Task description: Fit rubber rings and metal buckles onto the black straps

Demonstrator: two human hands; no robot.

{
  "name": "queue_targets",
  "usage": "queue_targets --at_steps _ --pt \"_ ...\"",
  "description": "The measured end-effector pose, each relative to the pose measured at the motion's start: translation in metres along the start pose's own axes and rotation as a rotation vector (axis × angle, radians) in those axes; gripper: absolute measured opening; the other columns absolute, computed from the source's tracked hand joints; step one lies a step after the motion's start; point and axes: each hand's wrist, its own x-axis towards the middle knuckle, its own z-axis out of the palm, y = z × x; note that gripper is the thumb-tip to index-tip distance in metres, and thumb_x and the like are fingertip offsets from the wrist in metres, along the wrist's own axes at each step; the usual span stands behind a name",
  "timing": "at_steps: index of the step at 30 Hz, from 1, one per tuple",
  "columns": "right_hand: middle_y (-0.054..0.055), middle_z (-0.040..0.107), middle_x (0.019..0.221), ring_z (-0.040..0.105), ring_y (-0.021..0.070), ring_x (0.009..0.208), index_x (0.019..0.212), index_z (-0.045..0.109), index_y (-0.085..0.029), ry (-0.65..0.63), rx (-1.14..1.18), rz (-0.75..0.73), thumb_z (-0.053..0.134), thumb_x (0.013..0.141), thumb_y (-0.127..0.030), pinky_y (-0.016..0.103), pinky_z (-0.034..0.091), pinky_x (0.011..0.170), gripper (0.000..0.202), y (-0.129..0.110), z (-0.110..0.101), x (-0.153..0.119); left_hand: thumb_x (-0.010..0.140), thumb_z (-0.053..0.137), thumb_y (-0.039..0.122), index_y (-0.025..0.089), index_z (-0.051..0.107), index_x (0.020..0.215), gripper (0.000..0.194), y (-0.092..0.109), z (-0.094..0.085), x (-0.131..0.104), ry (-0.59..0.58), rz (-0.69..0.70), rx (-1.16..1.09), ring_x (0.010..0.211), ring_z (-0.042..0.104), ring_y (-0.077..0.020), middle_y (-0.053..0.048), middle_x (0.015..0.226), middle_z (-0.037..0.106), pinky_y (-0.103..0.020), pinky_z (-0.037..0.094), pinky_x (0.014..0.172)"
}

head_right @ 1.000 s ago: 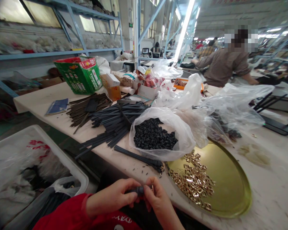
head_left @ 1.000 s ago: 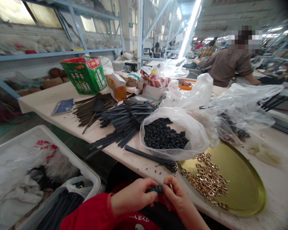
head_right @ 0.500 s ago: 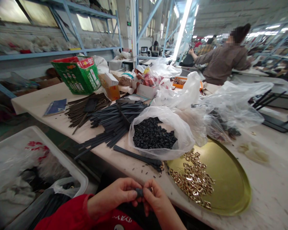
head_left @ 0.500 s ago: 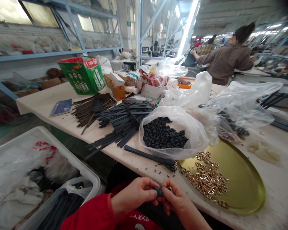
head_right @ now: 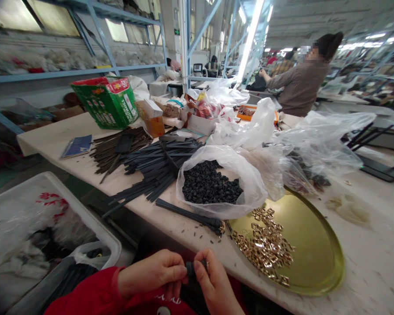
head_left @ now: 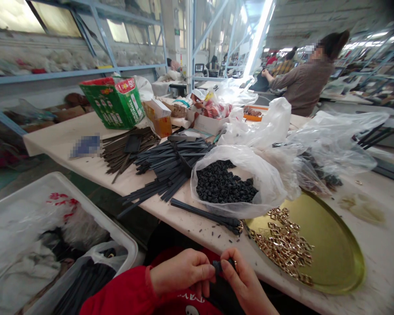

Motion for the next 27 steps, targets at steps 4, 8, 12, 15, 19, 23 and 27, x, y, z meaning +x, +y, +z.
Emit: queue_targets --at_steps 4,8,12,15,19,23,27 --pt "0.000 0.058 0.075 0.054 0.0170 0.070 0.086 0.054 -0.024 -0.058 -0.040 -0.080 0.043 0.088 -0.034 0.026 0.044 0.065 0.016 0.000 0.002 -0.002 0.078 0.046 0.045 0.016 0.052 0.065 0.032 0.008 0.004 -0.003 0.060 0.014 0.107 0.041 0.043 -0.0073 0.002 0.054 0.055 -0.019 0.030 0.041" --pt "0.002 0.060 0.078 0.057 0.0178 0.073 0.089 0.054 -0.024 -0.071 -0.082 -0.089 0.041 0.089 -0.034 0.026 0.045 0.067 0.017 0.000 0.001 -0.003 0.080 0.043 0.035 0.017 0.048 0.059 0.028 0.015 0.008 -0.005 0.078 0.023 0.184 0.041 0.043 -0.0078 0.003 0.053 0.053 -0.019 0.031 0.040" --pt "0.003 0.062 0.085 0.057 0.0190 0.078 0.094 0.054 -0.023 -0.041 -0.082 -0.064 0.041 0.088 -0.036 0.028 0.044 0.070 0.019 0.002 0.002 -0.001 0.084 0.036 0.032 0.016 0.053 0.062 0.031 0.015 0.004 -0.008 0.086 0.065 0.304 0.042 0.041 -0.0080 0.003 0.052 0.051 -0.019 0.032 0.043" --pt "0.004 0.061 0.086 0.057 0.0194 0.078 0.095 0.055 -0.023 -0.057 -0.038 -0.036 0.040 0.088 -0.039 0.028 0.045 0.069 0.023 0.002 0.002 0.000 0.082 0.040 0.031 0.016 0.054 0.065 0.028 0.010 -0.001 -0.006 0.068 0.060 0.244 0.042 0.040 -0.0069 0.003 0.054 0.053 -0.018 0.030 0.041" --pt "0.004 0.061 0.086 0.058 0.0190 0.077 0.096 0.054 -0.024 -0.062 -0.029 -0.029 0.038 0.089 -0.040 0.028 0.046 0.069 0.024 0.005 0.003 -0.003 0.078 0.046 0.029 0.015 0.057 0.076 0.018 0.002 -0.006 0.002 -0.009 0.038 0.057 0.039 0.039 -0.0051 0.003 0.061 0.058 -0.017 0.025 0.038" --pt "0.006 0.063 0.094 0.059 0.0196 0.088 0.101 0.051 -0.023 -0.056 -0.073 -0.058 0.037 0.090 -0.037 0.027 0.047 0.077 0.023 0.010 0.005 -0.005 0.075 0.049 0.028 0.014 0.056 0.069 0.017 -0.004 -0.004 0.009 0.035 0.018 0.030 0.040 0.042 -0.0050 0.002 0.060 0.058 -0.016 0.027 0.039" --pt "0.007 0.063 0.097 0.060 0.0189 0.093 0.103 0.050 -0.023 -0.094 -0.124 -0.110 0.035 0.092 -0.032 0.026 0.047 0.079 0.021 0.012 0.005 -0.003 0.073 0.049 0.029 0.013 0.055 0.069 0.017 -0.006 0.003 0.012 0.105 0.030 0.032 0.043 0.045 -0.0060 0.002 0.059 0.056 -0.016 0.030 0.041"
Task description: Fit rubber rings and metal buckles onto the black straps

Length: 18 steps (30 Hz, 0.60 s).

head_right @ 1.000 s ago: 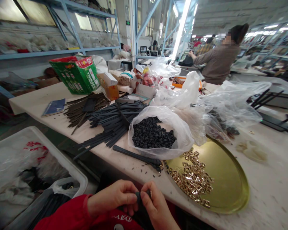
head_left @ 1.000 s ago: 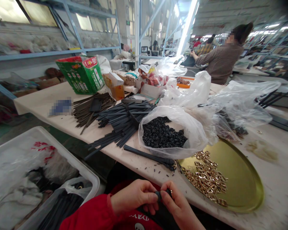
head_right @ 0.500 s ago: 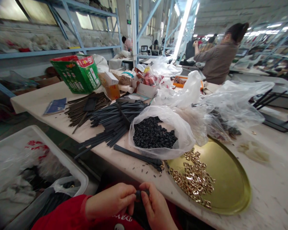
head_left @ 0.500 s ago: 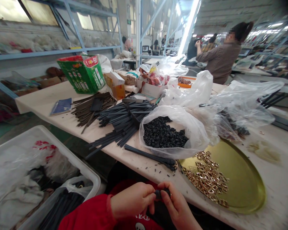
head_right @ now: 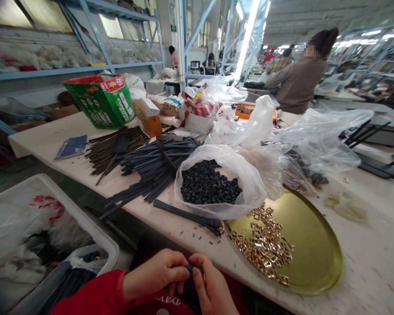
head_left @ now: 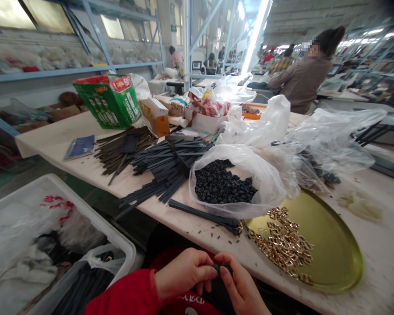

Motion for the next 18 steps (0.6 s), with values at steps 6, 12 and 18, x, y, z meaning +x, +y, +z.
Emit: queue_targets --at_steps 6,12,18 --pt "0.005 0.064 0.093 0.062 0.0164 0.087 0.103 0.051 -0.023 0.020 0.067 -0.046 0.032 0.093 -0.035 0.025 0.049 0.077 0.024 0.001 0.007 0.003 0.078 0.043 0.029 0.013 0.057 0.074 0.021 0.005 0.001 -0.003 0.033 0.029 0.156 0.047 0.049 -0.0086 0.001 0.061 0.057 -0.017 0.036 0.043" --pt "0.008 0.065 0.102 0.062 0.0195 0.092 0.108 0.052 -0.021 0.251 0.132 0.021 0.034 0.090 -0.045 0.026 0.052 0.074 0.035 0.003 0.022 0.011 0.083 0.044 0.030 0.017 0.065 0.079 0.025 0.029 -0.007 -0.004 0.210 0.206 0.790 0.066 0.060 -0.0179 -0.005 0.076 0.067 -0.024 0.041 0.058" --pt "0.007 0.069 0.089 0.065 0.0198 0.080 0.101 0.056 -0.021 0.338 -0.237 -0.116 0.035 0.091 -0.042 0.027 0.052 0.066 0.031 0.013 -0.004 0.030 0.086 0.047 0.041 0.020 0.063 0.085 0.027 0.033 -0.031 0.018 0.325 0.376 1.143 0.068 0.062 -0.0200 -0.004 0.075 0.067 -0.025 0.039 0.057"
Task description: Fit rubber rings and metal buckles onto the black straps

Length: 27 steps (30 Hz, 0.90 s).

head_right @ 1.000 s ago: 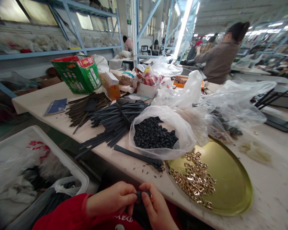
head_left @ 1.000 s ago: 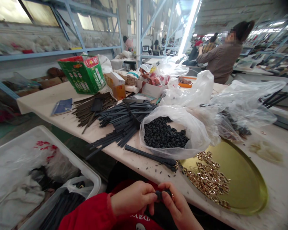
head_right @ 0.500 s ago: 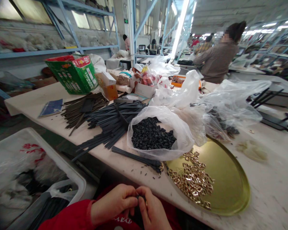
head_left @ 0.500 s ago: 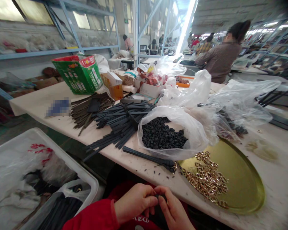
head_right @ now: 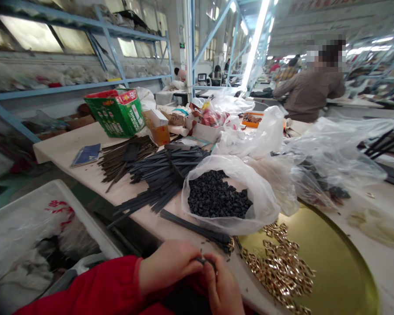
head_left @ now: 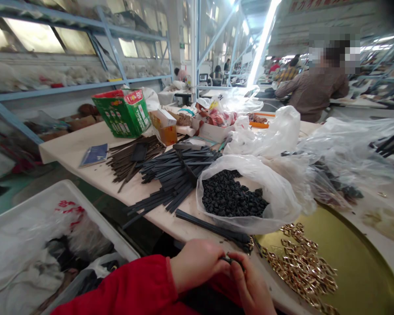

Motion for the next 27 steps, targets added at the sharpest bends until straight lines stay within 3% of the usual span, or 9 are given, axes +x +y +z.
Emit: queue_targets --at_steps 3,5,8,10,13,16,19,23,27 --pt "0.007 0.069 0.081 0.064 0.0228 0.074 0.088 0.060 -0.021 0.141 -0.385 -0.244 0.042 0.088 -0.042 0.034 0.050 0.066 0.028 0.021 -0.012 0.016 0.084 0.052 0.040 0.018 0.061 0.088 0.024 -0.022 0.011 0.019 0.141 -0.026 0.095 0.068 0.061 -0.0191 -0.003 0.076 0.066 -0.025 0.040 0.058" --pt "0.009 0.069 0.085 0.063 0.0255 0.078 0.086 0.061 -0.020 0.228 -0.588 -0.427 0.043 0.088 -0.042 0.039 0.046 0.072 0.029 0.035 -0.013 0.024 0.085 0.053 0.033 0.017 0.060 0.081 0.018 -0.030 0.025 0.031 0.159 -0.010 0.118 0.069 0.060 -0.0176 -0.003 0.075 0.065 -0.025 0.040 0.062" --pt "0.011 0.068 0.097 0.061 0.0269 0.087 0.097 0.062 -0.017 0.221 -0.765 -0.644 0.041 0.089 -0.035 0.041 0.041 0.080 0.029 0.050 -0.009 0.034 0.084 0.055 0.032 0.016 0.059 0.080 0.017 -0.031 0.044 0.042 0.173 0.033 0.141 0.078 0.059 -0.0178 -0.003 0.079 0.063 -0.027 0.041 0.069" --pt "0.011 0.067 0.101 0.060 0.0265 0.091 0.100 0.062 -0.018 0.180 -0.822 -0.720 0.038 0.090 -0.030 0.041 0.038 0.083 0.029 0.057 -0.007 0.040 0.083 0.056 0.036 0.018 0.059 0.080 0.018 -0.033 0.047 0.044 0.192 0.047 0.153 0.083 0.057 -0.0174 -0.002 0.082 0.062 -0.028 0.041 0.075" --pt "0.010 0.068 0.098 0.060 0.0264 0.090 0.098 0.063 -0.019 0.184 -0.847 -0.739 0.038 0.089 -0.029 0.042 0.037 0.084 0.029 0.062 -0.008 0.045 0.085 0.054 0.035 0.021 0.059 0.080 0.016 -0.055 0.025 0.044 0.268 -0.072 0.185 0.086 0.055 -0.0159 0.000 0.085 0.060 -0.028 0.040 0.080" --pt "0.009 0.069 0.096 0.060 0.0259 0.089 0.096 0.063 -0.019 0.210 -0.836 -0.728 0.040 0.089 -0.035 0.041 0.037 0.084 0.029 0.062 -0.009 0.047 0.089 0.041 0.019 0.014 0.055 0.098 0.017 -0.093 -0.009 0.050 0.394 -0.335 0.222 0.092 0.053 -0.0215 -0.010 0.097 0.056 -0.035 0.041 0.080" --pt "0.009 0.068 0.097 0.060 0.0260 0.090 0.097 0.063 -0.019 0.224 -0.825 -0.706 0.041 0.089 -0.039 0.041 0.037 0.085 0.031 0.059 -0.008 0.045 0.086 0.045 0.015 0.009 0.055 0.095 0.016 -0.122 -0.030 0.060 0.439 -0.498 0.209 0.093 0.053 -0.0257 -0.013 0.094 0.056 -0.040 0.042 0.079" --pt "0.010 0.067 0.102 0.058 0.0256 0.096 0.104 0.060 -0.017 0.207 -0.815 -0.647 0.041 0.089 -0.040 0.041 0.037 0.088 0.033 0.057 -0.005 0.040 0.086 0.046 0.017 0.011 0.056 0.092 0.013 -0.129 -0.036 0.060 0.451 -0.574 0.091 0.094 0.054 -0.0218 -0.007 0.094 0.057 -0.042 0.040 0.085" --pt "0.009 0.065 0.105 0.056 0.0256 0.099 0.106 0.059 -0.018 0.194 -0.809 -0.588 0.042 0.089 -0.039 0.041 0.037 0.090 0.032 0.057 -0.003 0.036 0.082 0.043 0.010 0.011 0.053 0.097 0.018 -0.123 -0.041 0.036 0.448 -0.603 -0.135 0.089 0.057 -0.0199 -0.009 0.090 0.058 -0.035 0.043 0.080"
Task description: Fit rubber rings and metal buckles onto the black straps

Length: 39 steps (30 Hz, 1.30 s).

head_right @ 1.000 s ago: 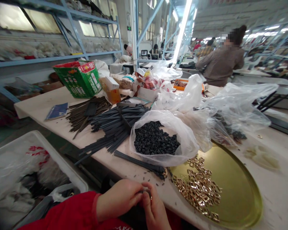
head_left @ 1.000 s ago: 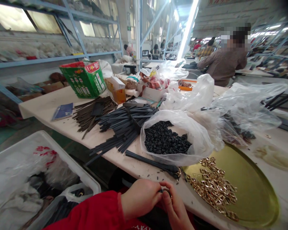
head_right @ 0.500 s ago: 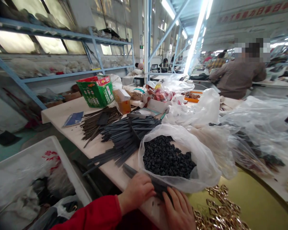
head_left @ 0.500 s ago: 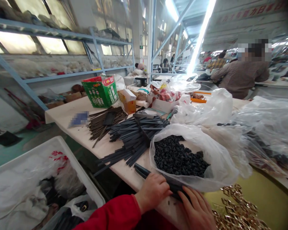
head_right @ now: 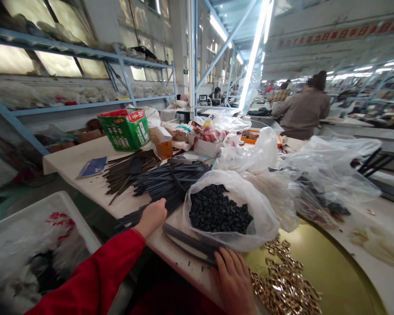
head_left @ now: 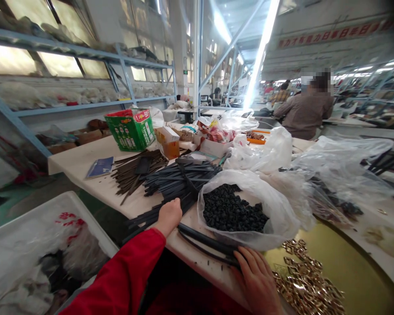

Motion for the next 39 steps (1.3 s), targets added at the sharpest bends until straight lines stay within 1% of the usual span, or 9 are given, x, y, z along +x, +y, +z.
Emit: queue_targets --at_steps 6,9,14,25,27,30,34,36,39 --pt "0.009 0.064 0.109 0.055 0.0262 0.102 0.107 0.060 -0.018 -0.044 0.040 0.002 0.048 0.087 -0.032 0.043 0.037 0.092 0.027 -0.008 -0.004 0.005 0.089 0.022 0.033 0.014 0.046 0.099 0.032 -0.004 -0.001 -0.080 -0.213 -0.072 -0.411 0.040 0.045 -0.0087 0.006 0.056 0.044 -0.019 0.036 0.041" --pt "0.007 0.066 0.106 0.055 0.0260 0.100 0.099 0.063 -0.020 -0.100 0.048 0.042 0.052 0.083 -0.021 0.042 0.037 0.092 0.019 -0.012 -0.004 0.017 0.088 0.017 0.048 0.015 0.042 0.096 0.043 0.000 0.013 -0.124 -0.245 -0.109 -0.664 0.033 0.033 -0.0072 0.010 0.050 0.034 -0.018 0.027 0.036" --pt "0.008 0.066 0.103 0.056 0.0263 0.099 0.096 0.065 -0.020 -0.205 -0.014 0.110 0.054 0.079 -0.010 0.042 0.039 0.089 0.022 -0.007 -0.001 0.035 0.082 0.037 0.052 0.016 0.041 0.088 0.037 0.009 0.015 -0.161 -0.334 -0.057 -0.907 0.040 0.038 -0.0069 0.007 0.054 0.042 -0.019 0.028 0.041" --pt "0.011 0.064 0.107 0.053 0.0283 0.102 0.105 0.062 -0.017 -0.133 0.118 0.122 0.052 0.084 -0.022 0.045 0.035 0.093 0.023 -0.012 -0.015 0.029 0.086 0.033 0.039 0.015 0.042 0.095 0.027 0.011 0.014 -0.181 -0.610 -0.028 -0.936 0.045 0.037 -0.0069 0.006 0.059 0.045 -0.019 0.027 0.043" --pt "0.011 0.064 0.104 0.055 0.0270 0.098 0.105 0.061 -0.019 -0.108 0.306 0.228 0.047 0.087 -0.027 0.045 0.039 0.089 0.025 -0.018 -0.024 0.030 0.086 0.034 0.036 0.015 0.044 0.095 0.025 0.011 0.012 -0.182 -0.663 -0.004 -0.904 0.047 0.038 -0.0073 0.005 0.060 0.046 -0.019 0.030 0.046" --pt "0.006 0.064 0.079 0.059 0.0199 0.071 0.097 0.059 -0.019 -0.138 0.794 0.597 0.036 0.090 -0.040 0.034 0.048 0.065 0.032 -0.022 -0.036 0.038 0.084 0.035 0.030 0.014 0.047 0.093 0.022 0.012 0.009 -0.184 -0.747 0.005 -0.846 0.050 0.041 -0.0081 0.005 0.059 0.047 -0.020 0.033 0.049" --pt "-0.006 0.044 0.050 0.041 0.0108 0.042 0.069 0.048 -0.021 -0.159 1.327 1.078 0.049 0.080 -0.052 0.023 0.036 0.041 0.033 -0.025 -0.045 0.056 0.079 0.038 0.028 0.015 0.048 0.091 0.020 0.019 0.010 -0.179 -0.896 -0.061 -0.821 0.051 0.046 -0.0089 0.005 0.058 0.049 -0.019 0.035 0.050" --pt "-0.008 0.042 0.048 0.038 0.0092 0.041 0.064 0.045 -0.021 -0.190 1.396 1.138 0.057 0.074 -0.052 0.021 0.033 0.041 0.034 -0.029 -0.048 0.064 0.078 0.040 0.030 0.015 0.047 0.094 0.023 0.029 0.013 -0.170 -0.950 -0.109 -0.883 0.049 0.048 -0.0087 0.005 0.058 0.051 -0.019 0.036 0.049" --pt "-0.007 0.044 0.048 0.041 0.0097 0.042 0.061 0.045 -0.021 -0.316 1.376 1.018 0.055 0.075 -0.054 0.022 0.035 0.042 0.037 -0.030 -0.052 0.075 0.079 0.044 0.037 0.015 0.046 0.098 0.030 0.051 0.014 -0.149 -0.942 -0.112 -1.005 0.044 0.047 -0.0071 0.004 0.061 0.054 -0.018 0.035 0.044"
